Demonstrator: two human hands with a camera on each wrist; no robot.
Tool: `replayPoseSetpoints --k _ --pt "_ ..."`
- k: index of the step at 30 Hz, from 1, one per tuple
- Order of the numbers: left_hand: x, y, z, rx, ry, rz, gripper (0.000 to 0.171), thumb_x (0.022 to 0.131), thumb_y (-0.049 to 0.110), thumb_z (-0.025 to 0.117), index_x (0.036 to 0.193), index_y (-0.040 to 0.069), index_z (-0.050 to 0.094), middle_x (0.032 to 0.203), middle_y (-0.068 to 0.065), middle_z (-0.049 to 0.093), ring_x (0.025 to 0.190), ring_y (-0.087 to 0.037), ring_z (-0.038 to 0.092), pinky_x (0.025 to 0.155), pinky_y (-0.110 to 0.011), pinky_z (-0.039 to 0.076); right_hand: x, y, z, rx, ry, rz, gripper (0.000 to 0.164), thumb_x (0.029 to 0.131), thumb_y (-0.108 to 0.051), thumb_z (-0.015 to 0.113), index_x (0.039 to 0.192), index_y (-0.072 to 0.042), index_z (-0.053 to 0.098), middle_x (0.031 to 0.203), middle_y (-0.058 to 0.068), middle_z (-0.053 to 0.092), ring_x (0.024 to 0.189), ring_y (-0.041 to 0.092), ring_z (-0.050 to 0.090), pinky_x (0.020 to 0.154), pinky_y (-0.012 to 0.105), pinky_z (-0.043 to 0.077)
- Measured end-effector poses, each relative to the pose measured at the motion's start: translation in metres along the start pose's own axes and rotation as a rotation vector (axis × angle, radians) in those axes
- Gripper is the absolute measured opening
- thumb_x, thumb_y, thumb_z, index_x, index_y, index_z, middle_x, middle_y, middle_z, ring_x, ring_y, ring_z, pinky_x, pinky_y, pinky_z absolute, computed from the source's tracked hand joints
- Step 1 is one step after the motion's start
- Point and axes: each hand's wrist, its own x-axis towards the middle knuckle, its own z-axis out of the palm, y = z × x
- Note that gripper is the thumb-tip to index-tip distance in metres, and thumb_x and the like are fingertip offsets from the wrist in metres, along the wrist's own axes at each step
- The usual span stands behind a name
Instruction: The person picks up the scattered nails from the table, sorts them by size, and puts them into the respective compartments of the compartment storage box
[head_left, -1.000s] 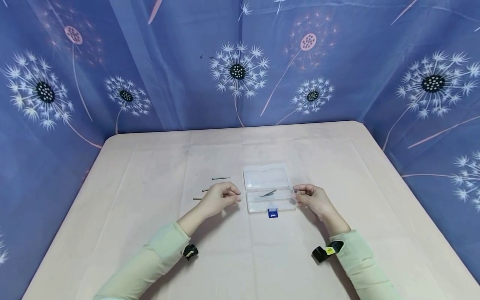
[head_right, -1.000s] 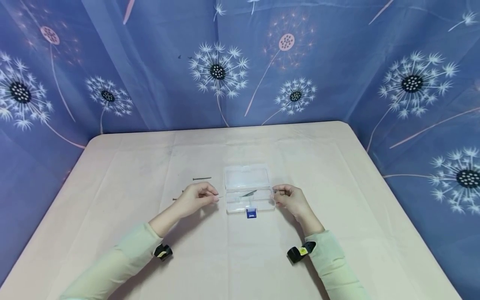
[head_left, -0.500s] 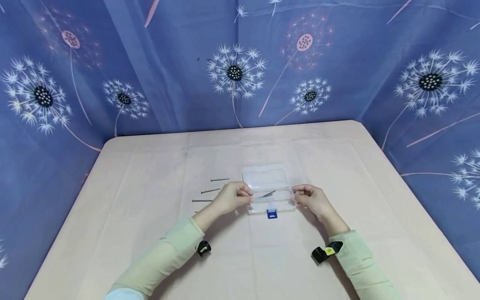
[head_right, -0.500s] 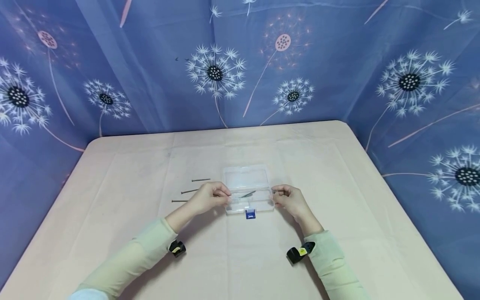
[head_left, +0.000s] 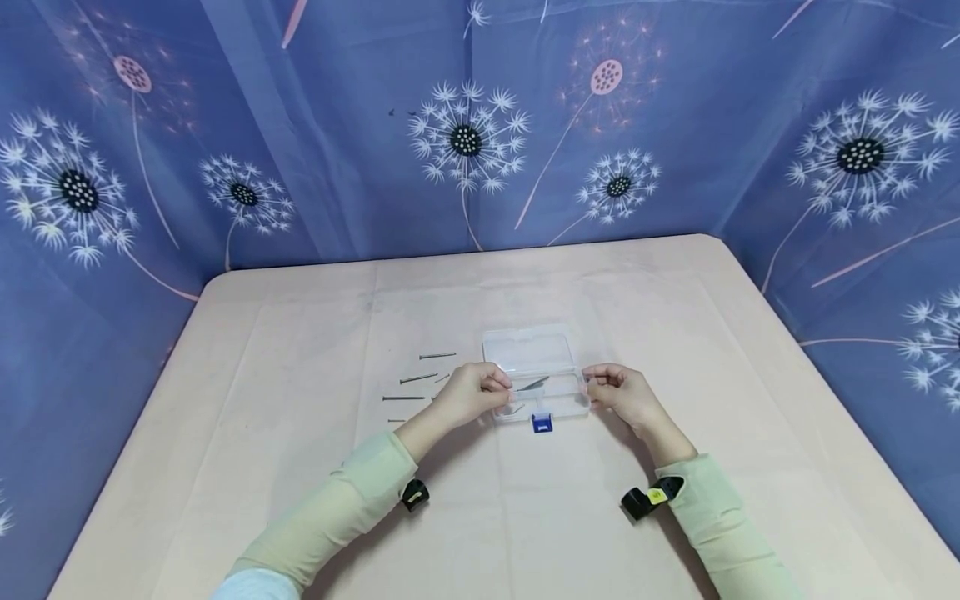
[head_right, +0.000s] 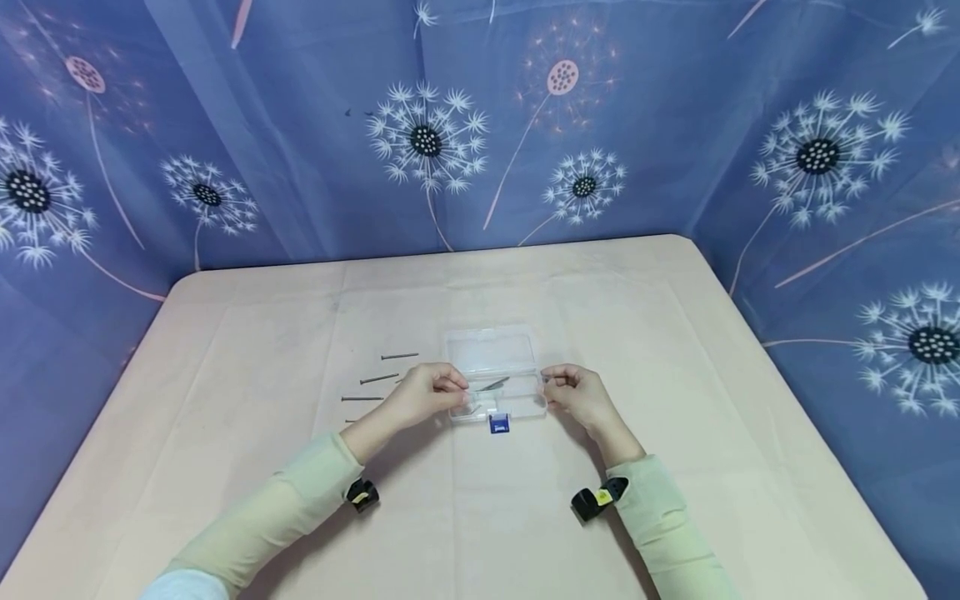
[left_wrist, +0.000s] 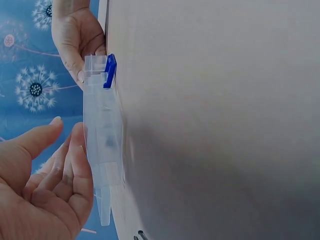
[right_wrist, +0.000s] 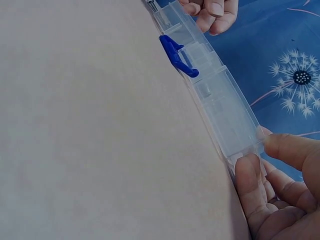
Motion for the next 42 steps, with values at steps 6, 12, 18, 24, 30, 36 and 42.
replayPoseSetpoints --k 6,12,18,24,30,36,42 --pt "-0.004 0.001 -0.005 0.026 -0.011 0.009 0.02 0.086 0.009 0.066 0.102 -0.003 0.066 0.094 -0.014 0.072 0.075 -0.022 0.067 0.062 -0.027 0.055 0.0 0.0 -0.001 0.009 0.001 -0.008 0.041 0.088 0.0 0.06 0.121 0.019 0.048 0.082 -0.003 0.058 0.065 0.002 0.056 0.059 0.016 0.051" --pt "-0.011 0.0 -0.014 0.06 -0.015 0.059 0.023 0.084 0.01 0.067 0.104 -0.002 0.066 0.093 -0.012 0.072 0.078 -0.011 0.063 0.071 -0.02 0.051 0.001 -0.002 -0.001 0.004 0.007 -0.005 0.041 0.087 -0.001 0.06 0.122 0.018 0.048 0.081 -0.005 0.057 0.065 0.001 0.056 0.058 0.015 0.05" --pt "-0.021 -0.001 -0.032 0.097 0.022 0.112 0.025 0.084 0.01 0.068 0.106 -0.003 0.067 0.091 -0.012 0.072 0.077 -0.011 0.061 0.072 -0.022 0.051 0.001 -0.002 -0.002 -0.003 0.001 -0.004 0.042 0.088 -0.002 0.06 0.122 0.017 0.048 0.082 -0.004 0.057 0.065 0.001 0.056 0.057 0.016 0.05" --pt "-0.034 -0.001 -0.052 0.12 0.09 0.088 0.024 0.083 0.009 0.069 0.105 -0.002 0.067 0.091 -0.011 0.072 0.077 -0.016 0.062 0.072 -0.026 0.052 0.001 -0.001 -0.002 -0.002 0.006 -0.01 0.04 0.088 -0.001 0.059 0.121 0.018 0.048 0.081 -0.005 0.057 0.064 0.001 0.056 0.055 0.015 0.048" --pt "-0.044 -0.01 -0.068 0.127 0.127 0.043 0.022 0.082 0.007 0.069 0.103 -0.001 0.067 0.093 -0.01 0.07 0.077 -0.014 0.06 0.065 -0.024 0.052 0.001 0.0 -0.001 0.004 0.009 -0.009 0.041 0.087 -0.001 0.06 0.121 0.018 0.048 0.08 -0.007 0.056 0.063 0.001 0.056 0.054 0.014 0.047" --pt "-0.056 -0.02 -0.078 0.099 0.133 0.003 0.024 0.083 0.004 0.067 0.106 -0.003 0.065 0.098 -0.015 0.067 0.075 -0.016 0.06 0.059 -0.032 0.056 0.0 0.001 0.0 0.0 0.003 -0.005 0.042 0.088 -0.002 0.06 0.122 0.018 0.048 0.08 -0.007 0.057 0.064 0.001 0.056 0.056 0.015 0.048" --pt "-0.065 -0.035 -0.09 0.2 0.147 0.039 0.021 0.084 0.005 0.067 0.103 -0.003 0.065 0.099 -0.017 0.068 0.08 -0.02 0.062 0.068 -0.029 0.055 -0.001 -0.001 0.001 -0.002 0.004 0.002 0.042 0.088 -0.002 0.059 0.123 0.017 0.047 0.082 -0.005 0.057 0.066 0.001 0.056 0.06 0.015 0.051"
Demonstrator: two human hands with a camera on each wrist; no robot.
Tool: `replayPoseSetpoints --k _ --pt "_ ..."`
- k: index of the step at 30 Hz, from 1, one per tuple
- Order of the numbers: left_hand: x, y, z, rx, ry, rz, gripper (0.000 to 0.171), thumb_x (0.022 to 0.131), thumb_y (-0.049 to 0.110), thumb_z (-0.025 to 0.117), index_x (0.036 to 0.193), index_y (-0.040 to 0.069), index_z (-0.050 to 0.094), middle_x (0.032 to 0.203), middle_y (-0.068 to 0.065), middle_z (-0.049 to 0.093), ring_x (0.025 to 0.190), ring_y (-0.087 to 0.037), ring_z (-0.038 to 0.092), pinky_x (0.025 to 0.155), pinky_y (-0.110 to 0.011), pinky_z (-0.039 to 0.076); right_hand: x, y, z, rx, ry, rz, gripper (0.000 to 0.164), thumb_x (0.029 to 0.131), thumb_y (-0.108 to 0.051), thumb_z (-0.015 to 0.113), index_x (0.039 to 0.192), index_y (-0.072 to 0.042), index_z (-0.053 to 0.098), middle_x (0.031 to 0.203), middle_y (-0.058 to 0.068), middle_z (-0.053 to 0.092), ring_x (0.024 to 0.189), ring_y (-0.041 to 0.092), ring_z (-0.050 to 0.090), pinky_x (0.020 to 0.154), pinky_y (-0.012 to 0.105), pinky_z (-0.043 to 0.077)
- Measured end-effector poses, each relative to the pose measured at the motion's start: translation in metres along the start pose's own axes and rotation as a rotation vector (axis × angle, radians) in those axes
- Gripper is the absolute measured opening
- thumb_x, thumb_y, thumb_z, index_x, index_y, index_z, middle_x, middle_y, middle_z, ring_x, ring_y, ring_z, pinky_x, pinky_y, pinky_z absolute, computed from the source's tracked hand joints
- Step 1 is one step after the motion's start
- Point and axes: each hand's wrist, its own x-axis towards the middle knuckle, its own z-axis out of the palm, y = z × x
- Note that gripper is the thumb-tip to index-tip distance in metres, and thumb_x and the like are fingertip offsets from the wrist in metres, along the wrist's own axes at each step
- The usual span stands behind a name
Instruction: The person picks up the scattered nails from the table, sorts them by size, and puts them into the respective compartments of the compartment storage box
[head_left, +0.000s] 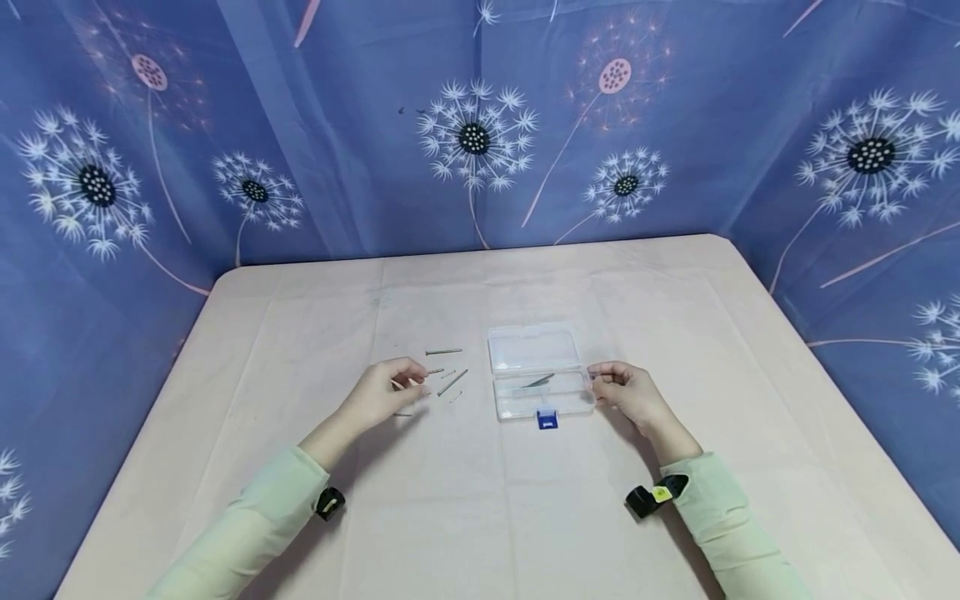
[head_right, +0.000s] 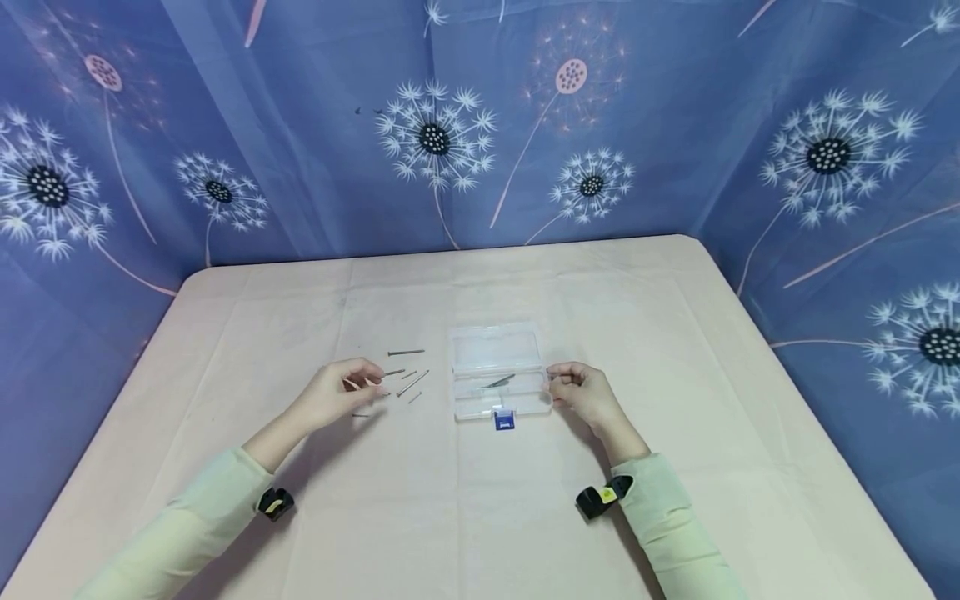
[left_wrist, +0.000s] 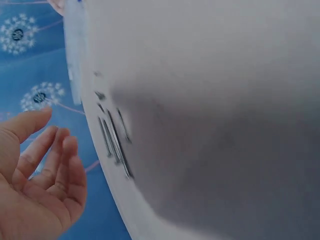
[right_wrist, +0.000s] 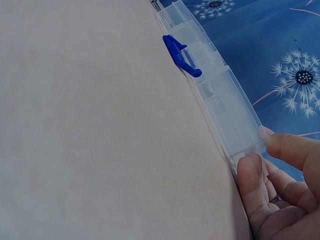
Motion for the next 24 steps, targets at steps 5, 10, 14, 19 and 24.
replayPoseSetpoints --k 5,10,14,19,24 --pt "-0.005 -0.014 -0.006 0.106 0.007 0.079 0.019 0.082 0.005 0.069 0.099 -0.004 0.066 0.098 -0.017 0.067 0.083 -0.023 0.064 0.077 -0.035 0.055 0.0 -0.001 0.001 -0.004 0.003 0.01 0.043 0.088 -0.002 0.058 0.124 0.018 0.047 0.083 -0.003 0.058 0.066 0.001 0.056 0.061 0.016 0.052" --pt "-0.007 -0.026 -0.011 0.152 0.013 0.101 0.017 0.081 0.005 0.071 0.096 -0.002 0.067 0.096 -0.014 0.066 0.086 -0.025 0.063 0.08 -0.038 0.054 0.0 -0.002 0.001 0.001 0.005 0.01 0.043 0.088 -0.001 0.059 0.124 0.018 0.046 0.083 -0.003 0.057 0.065 0.001 0.056 0.062 0.016 0.053" --pt "-0.007 -0.036 -0.014 0.175 0.01 0.094 0.014 0.079 0.003 0.072 0.092 -0.001 0.068 0.091 -0.011 0.065 0.083 -0.023 0.061 0.077 -0.034 0.053 0.0 -0.001 0.002 0.001 0.006 0.015 0.043 0.088 -0.002 0.06 0.125 0.017 0.047 0.084 -0.002 0.058 0.065 0.002 0.056 0.061 0.016 0.052" --pt "-0.007 -0.047 -0.019 0.149 -0.043 0.053 0.011 0.08 0.001 0.071 0.091 0.0 0.069 0.088 -0.01 0.063 0.077 -0.016 0.057 0.069 -0.026 0.05 -0.001 -0.001 0.003 -0.01 0.008 0.021 0.044 0.089 -0.005 0.06 0.125 0.016 0.047 0.084 -0.003 0.058 0.065 0.002 0.056 0.06 0.016 0.052" --pt "-0.003 -0.054 -0.021 0.087 -0.046 0.019 0.007 0.08 -0.001 0.069 0.086 -0.001 0.066 0.083 -0.009 0.062 0.073 -0.012 0.053 0.066 -0.022 0.047 0.0 -0.001 0.003 0.013 0.009 0.013 0.043 0.089 -0.002 0.059 0.125 0.018 0.046 0.084 -0.002 0.057 0.065 0.001 0.055 0.061 0.016 0.052"
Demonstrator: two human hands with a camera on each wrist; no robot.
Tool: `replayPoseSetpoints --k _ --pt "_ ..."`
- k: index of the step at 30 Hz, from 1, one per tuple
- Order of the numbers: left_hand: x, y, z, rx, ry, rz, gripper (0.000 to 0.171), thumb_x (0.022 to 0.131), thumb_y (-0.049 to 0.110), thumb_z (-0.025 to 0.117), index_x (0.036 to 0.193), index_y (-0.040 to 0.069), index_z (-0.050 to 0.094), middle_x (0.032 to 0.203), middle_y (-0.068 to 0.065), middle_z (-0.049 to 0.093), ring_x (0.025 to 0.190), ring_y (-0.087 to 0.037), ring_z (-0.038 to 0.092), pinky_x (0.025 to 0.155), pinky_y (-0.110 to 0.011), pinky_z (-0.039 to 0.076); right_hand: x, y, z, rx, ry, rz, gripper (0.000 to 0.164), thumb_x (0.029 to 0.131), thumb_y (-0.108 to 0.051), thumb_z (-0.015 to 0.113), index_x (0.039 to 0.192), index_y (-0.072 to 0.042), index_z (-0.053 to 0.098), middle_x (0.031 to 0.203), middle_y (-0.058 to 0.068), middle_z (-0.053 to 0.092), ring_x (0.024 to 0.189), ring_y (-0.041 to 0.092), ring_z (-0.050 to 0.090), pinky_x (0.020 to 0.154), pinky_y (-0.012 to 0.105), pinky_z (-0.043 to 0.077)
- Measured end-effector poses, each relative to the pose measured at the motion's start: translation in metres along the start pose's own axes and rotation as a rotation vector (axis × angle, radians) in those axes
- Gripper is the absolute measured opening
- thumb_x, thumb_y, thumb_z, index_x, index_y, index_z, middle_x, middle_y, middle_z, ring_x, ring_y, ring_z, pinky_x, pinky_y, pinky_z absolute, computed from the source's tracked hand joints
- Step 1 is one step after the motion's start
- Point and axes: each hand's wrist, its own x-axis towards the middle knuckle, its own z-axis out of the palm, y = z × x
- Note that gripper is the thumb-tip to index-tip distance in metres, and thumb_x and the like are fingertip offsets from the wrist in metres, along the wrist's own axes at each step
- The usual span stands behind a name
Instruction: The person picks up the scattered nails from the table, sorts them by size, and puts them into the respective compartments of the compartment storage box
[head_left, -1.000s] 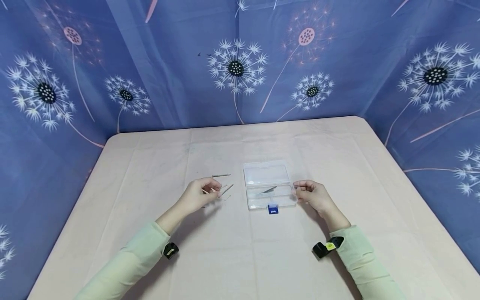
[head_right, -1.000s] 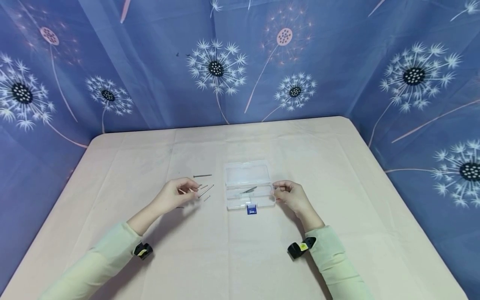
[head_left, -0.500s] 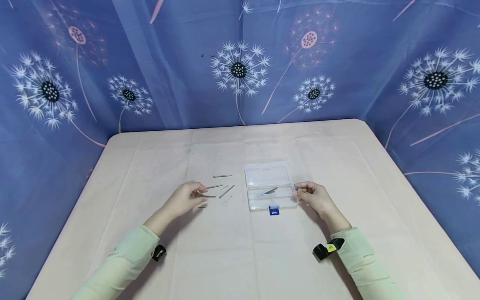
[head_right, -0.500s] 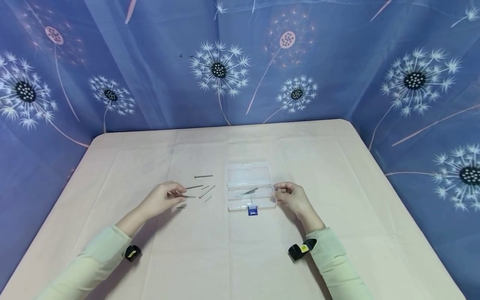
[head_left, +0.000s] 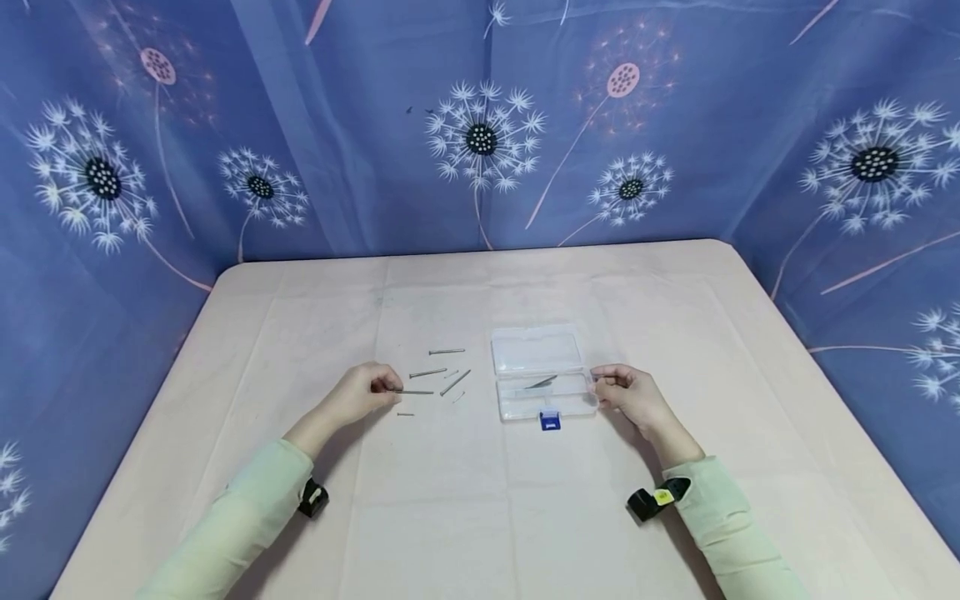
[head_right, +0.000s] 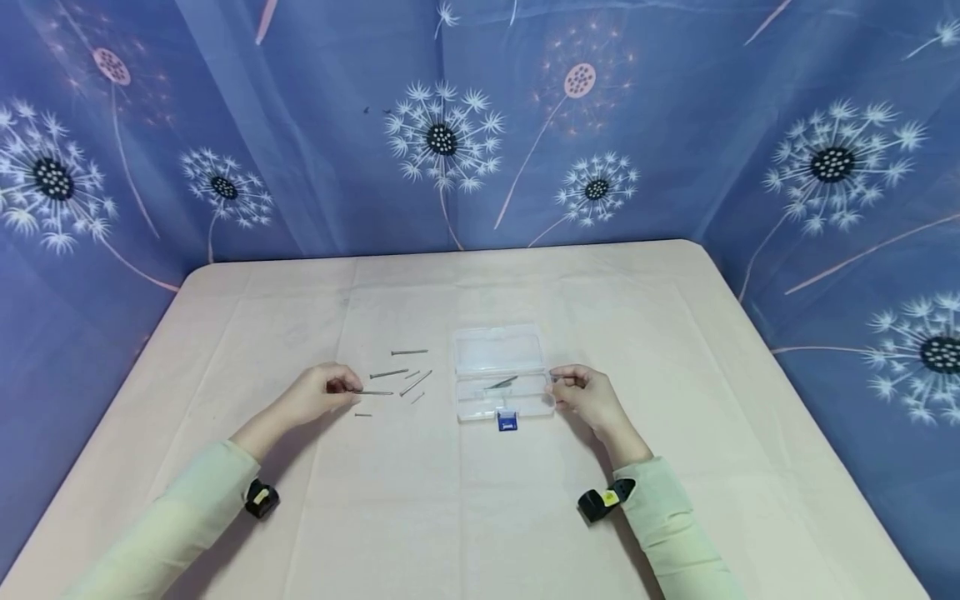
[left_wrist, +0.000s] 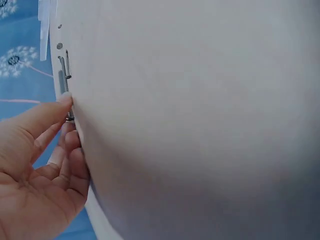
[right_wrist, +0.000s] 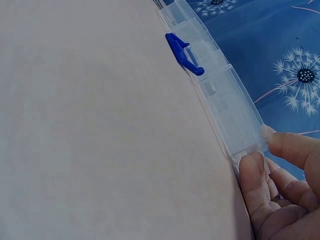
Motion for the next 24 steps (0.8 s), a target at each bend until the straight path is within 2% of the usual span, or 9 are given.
replayPoseSetpoints --k 7,17,24 --pt "0.0016 -0.0005 -0.0011 -0.016 0.016 -0.005 0.004 0.081 -0.002 0.069 0.079 0.0 0.065 0.079 -0.009 0.06 0.071 -0.012 0.051 0.064 -0.021 0.045 -0.0004 -0.0021 -0.0004 -0.001 0.002 -0.002 0.042 0.089 0.0 0.058 0.124 0.019 0.046 0.085 -0.002 0.057 0.067 0.001 0.056 0.062 0.016 0.053" --pt "0.0022 0.0003 -0.0007 0.117 -0.041 0.039 0.007 0.089 0.001 0.058 0.082 0.002 0.058 0.081 -0.006 0.051 0.075 -0.014 0.045 0.066 -0.025 0.042 0.0008 -0.0002 -0.0003 -0.005 0.009 0.001 0.038 0.088 0.002 0.055 0.122 0.019 0.048 0.085 -0.002 0.058 0.07 0.002 0.056 0.063 0.016 0.053" --pt "-0.0004 -0.0018 -0.0026 0.113 -0.044 0.032 0.008 0.093 0.003 0.055 0.086 0.001 0.055 0.082 -0.007 0.051 0.075 -0.014 0.044 0.066 -0.028 0.04 0.0015 0.0028 0.0002 -0.008 0.01 -0.003 0.039 0.088 0.001 0.056 0.121 0.019 0.048 0.085 -0.002 0.059 0.07 0.002 0.057 0.063 0.016 0.053"
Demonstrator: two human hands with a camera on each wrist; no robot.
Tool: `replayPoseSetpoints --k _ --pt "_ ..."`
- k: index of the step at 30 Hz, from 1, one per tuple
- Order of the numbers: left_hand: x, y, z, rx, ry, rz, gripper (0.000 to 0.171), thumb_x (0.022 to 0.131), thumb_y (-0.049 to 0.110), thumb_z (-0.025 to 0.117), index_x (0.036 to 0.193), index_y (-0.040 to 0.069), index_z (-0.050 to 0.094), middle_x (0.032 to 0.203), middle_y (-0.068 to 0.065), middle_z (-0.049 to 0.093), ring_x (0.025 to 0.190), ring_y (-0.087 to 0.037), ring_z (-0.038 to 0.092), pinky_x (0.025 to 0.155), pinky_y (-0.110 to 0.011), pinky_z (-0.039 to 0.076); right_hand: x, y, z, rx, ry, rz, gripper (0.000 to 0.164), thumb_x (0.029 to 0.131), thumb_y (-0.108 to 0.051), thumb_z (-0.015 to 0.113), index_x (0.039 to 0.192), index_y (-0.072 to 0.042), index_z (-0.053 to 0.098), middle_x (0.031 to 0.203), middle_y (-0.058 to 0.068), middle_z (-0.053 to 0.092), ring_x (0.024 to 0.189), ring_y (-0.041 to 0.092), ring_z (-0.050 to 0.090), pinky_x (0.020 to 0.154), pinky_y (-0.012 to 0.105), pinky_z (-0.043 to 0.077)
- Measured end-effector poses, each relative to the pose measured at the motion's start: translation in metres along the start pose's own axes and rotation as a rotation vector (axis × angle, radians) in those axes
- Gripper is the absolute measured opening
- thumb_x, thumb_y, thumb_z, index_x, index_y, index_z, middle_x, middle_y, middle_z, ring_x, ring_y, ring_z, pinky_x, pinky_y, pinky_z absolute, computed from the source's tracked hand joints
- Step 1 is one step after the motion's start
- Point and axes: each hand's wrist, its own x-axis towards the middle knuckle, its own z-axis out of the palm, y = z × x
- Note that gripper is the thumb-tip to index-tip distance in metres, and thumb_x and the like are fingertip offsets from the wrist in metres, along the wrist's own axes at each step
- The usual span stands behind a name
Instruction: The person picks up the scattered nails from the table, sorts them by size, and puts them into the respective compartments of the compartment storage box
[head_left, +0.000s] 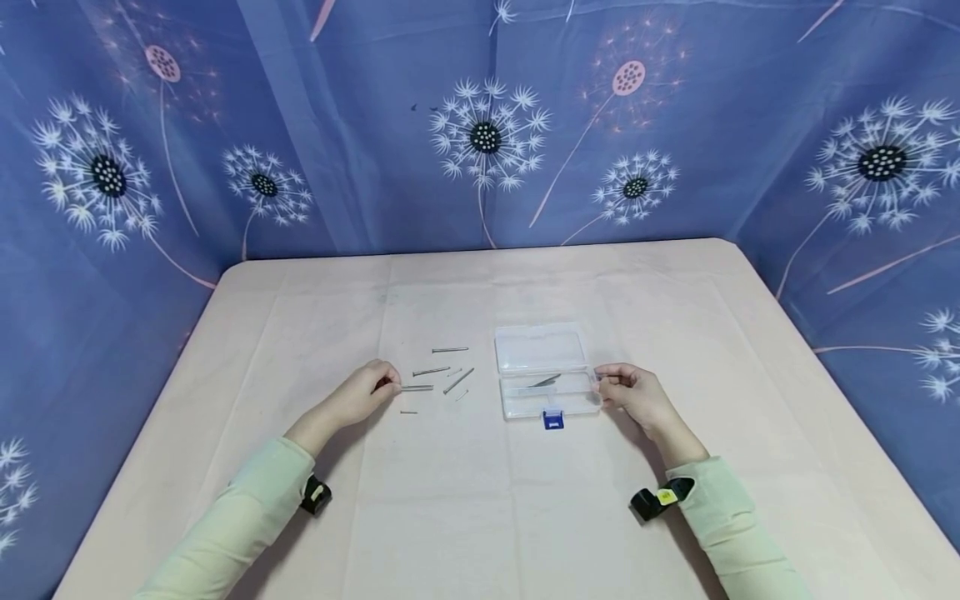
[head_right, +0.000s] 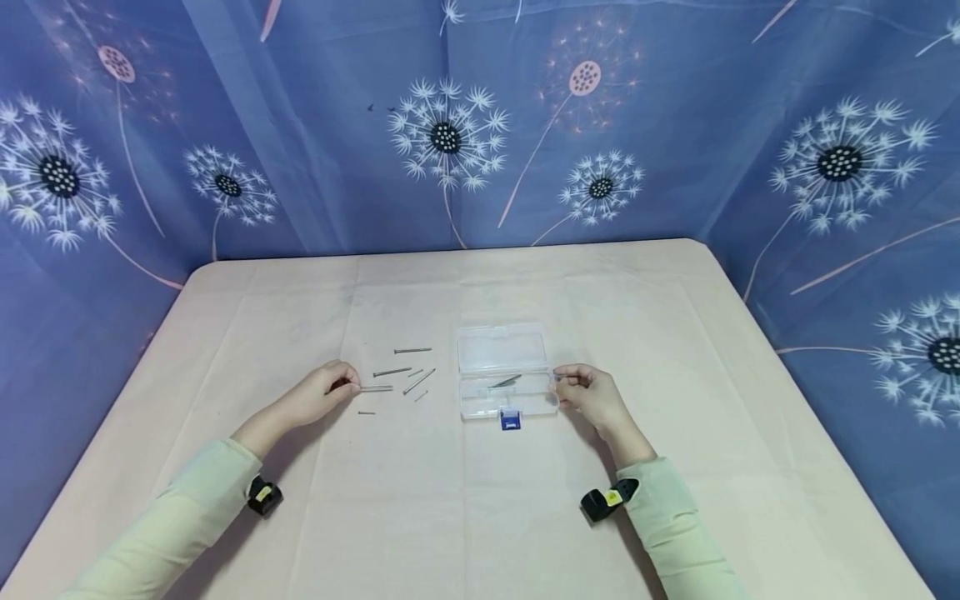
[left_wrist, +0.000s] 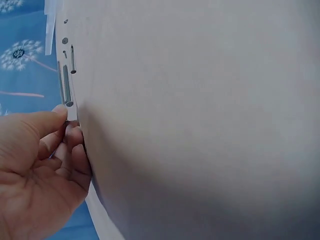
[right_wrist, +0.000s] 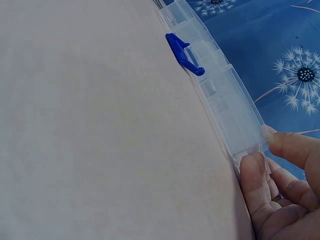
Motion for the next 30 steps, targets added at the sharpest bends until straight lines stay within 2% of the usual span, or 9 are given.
replayPoseSetpoints --k 7,12,17,20,24,30 --pt "-0.002 0.001 -0.002 -0.1 0.063 -0.073 0.006 0.094 0.002 0.054 0.088 0.001 0.055 0.072 -0.005 0.052 0.064 -0.011 0.042 0.056 -0.021 0.037 -0.001 0.001 -0.002 -0.003 0.001 0.005 0.039 0.088 0.001 0.057 0.122 0.019 0.047 0.085 -0.003 0.059 0.071 0.002 0.056 0.064 0.016 0.053" --pt "-0.002 0.0 -0.002 -0.2 0.119 -0.1 0.007 0.093 0.004 0.057 0.09 -0.002 0.059 0.078 -0.012 0.062 0.061 -0.01 0.046 0.051 -0.019 0.041 -0.001 0.001 -0.002 0.004 0.001 0.008 0.04 0.088 0.001 0.057 0.122 0.019 0.048 0.084 -0.004 0.058 0.071 0.002 0.056 0.064 0.016 0.053" --pt "-0.001 0.003 -0.002 -0.295 0.144 -0.126 0.01 0.092 0.006 0.059 0.093 -0.003 0.061 0.083 -0.017 0.066 0.06 -0.013 0.05 0.047 -0.019 0.042 -0.002 0.001 -0.003 -0.003 -0.003 0.006 0.04 0.088 0.0 0.057 0.122 0.019 0.047 0.084 -0.004 0.059 0.07 0.001 0.056 0.063 0.016 0.053" --pt "0.001 0.006 -0.002 -0.355 0.154 -0.125 0.013 0.091 0.006 0.06 0.096 -0.005 0.061 0.087 -0.021 0.068 0.066 -0.012 0.058 0.052 -0.021 0.048 -0.002 -0.001 -0.004 0.0 -0.009 0.0 0.042 0.088 0.0 0.058 0.123 0.019 0.046 0.084 -0.005 0.059 0.068 0.001 0.056 0.063 0.016 0.052" --pt "0.006 0.008 -0.002 -0.42 0.163 -0.119 0.017 0.089 0.003 0.062 0.101 -0.01 0.061 0.092 -0.024 0.068 0.075 -0.012 0.065 0.066 -0.023 0.055 -0.002 -0.003 -0.003 0.01 -0.012 -0.001 0.044 0.088 -0.001 0.059 0.125 0.019 0.045 0.083 -0.005 0.058 0.067 0.001 0.056 0.062 0.016 0.053" --pt "0.012 0.02 -0.003 -0.461 0.156 -0.094 0.019 0.088 0.002 0.063 0.102 -0.01 0.062 0.093 -0.025 0.068 0.079 -0.024 0.069 0.074 -0.026 0.057 -0.001 -0.003 -0.003 0.012 -0.014 -0.007 0.044 0.088 -0.002 0.06 0.125 0.018 0.046 0.084 -0.005 0.059 0.066 0.001 0.056 0.061 0.016 0.052"
